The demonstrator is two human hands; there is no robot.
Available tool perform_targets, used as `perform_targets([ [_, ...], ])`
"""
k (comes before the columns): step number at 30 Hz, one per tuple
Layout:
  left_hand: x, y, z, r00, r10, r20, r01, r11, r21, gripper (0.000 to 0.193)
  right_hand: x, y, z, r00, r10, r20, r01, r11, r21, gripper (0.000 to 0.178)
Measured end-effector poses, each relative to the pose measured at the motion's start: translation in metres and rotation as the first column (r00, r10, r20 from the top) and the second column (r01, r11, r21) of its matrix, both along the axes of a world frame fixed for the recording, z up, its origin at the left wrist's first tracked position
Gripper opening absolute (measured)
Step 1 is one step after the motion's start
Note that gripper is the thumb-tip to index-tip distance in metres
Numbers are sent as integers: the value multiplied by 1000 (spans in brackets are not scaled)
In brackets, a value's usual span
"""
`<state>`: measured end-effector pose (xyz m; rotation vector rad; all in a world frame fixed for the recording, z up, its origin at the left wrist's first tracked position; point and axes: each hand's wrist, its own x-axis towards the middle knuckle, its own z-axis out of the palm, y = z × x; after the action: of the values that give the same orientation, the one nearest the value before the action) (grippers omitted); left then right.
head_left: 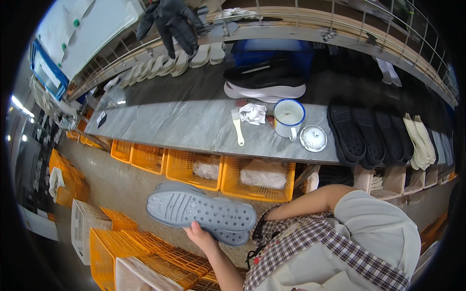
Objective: The person picks up pairs of slippers from bins and shelves, wipes them with a white cloth, and places them back on the shelves. The person handles multiple pairs of slippers in different colors and styles, moving between storage areas.
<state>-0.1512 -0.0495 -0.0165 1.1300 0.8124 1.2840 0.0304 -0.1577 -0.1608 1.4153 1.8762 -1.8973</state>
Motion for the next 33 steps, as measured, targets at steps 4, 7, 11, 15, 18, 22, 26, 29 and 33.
perform_targets([
  [4,2,3,0,964,113,-240,-80,987,141,54,-10,9,36,988,71,136,-96,978,185,34],
  [7,-3,3,5,860,220,-461,-119,964,238,52,7,4,84,930,205,305,-311,881,356,35],
  [11,-8,3,16,816,358,-455,-170,899,403,50,71,-18,176,852,-117,510,-178,852,492,17],
  [15,-4,2,23,842,327,-429,-168,915,367,50,101,-14,240,651,-753,-98,589,419,691,28],
  [18,6,-2,26,862,268,-431,-121,934,337,51,84,1,252,685,-437,-582,670,64,740,27],
  [22,16,-7,29,861,252,-441,-48,904,425,50,53,15,253,717,-434,-546,663,181,726,21],
  [26,23,-10,35,879,191,-437,-17,928,372,55,40,34,256,854,-307,-420,414,-86,906,12],
  [29,28,-13,39,871,221,-439,-13,904,428,56,38,41,254,857,-330,-396,370,-142,918,12],
  [33,30,-16,39,863,225,-453,-16,907,421,56,43,31,248,877,-357,-321,292,-136,947,10],
])
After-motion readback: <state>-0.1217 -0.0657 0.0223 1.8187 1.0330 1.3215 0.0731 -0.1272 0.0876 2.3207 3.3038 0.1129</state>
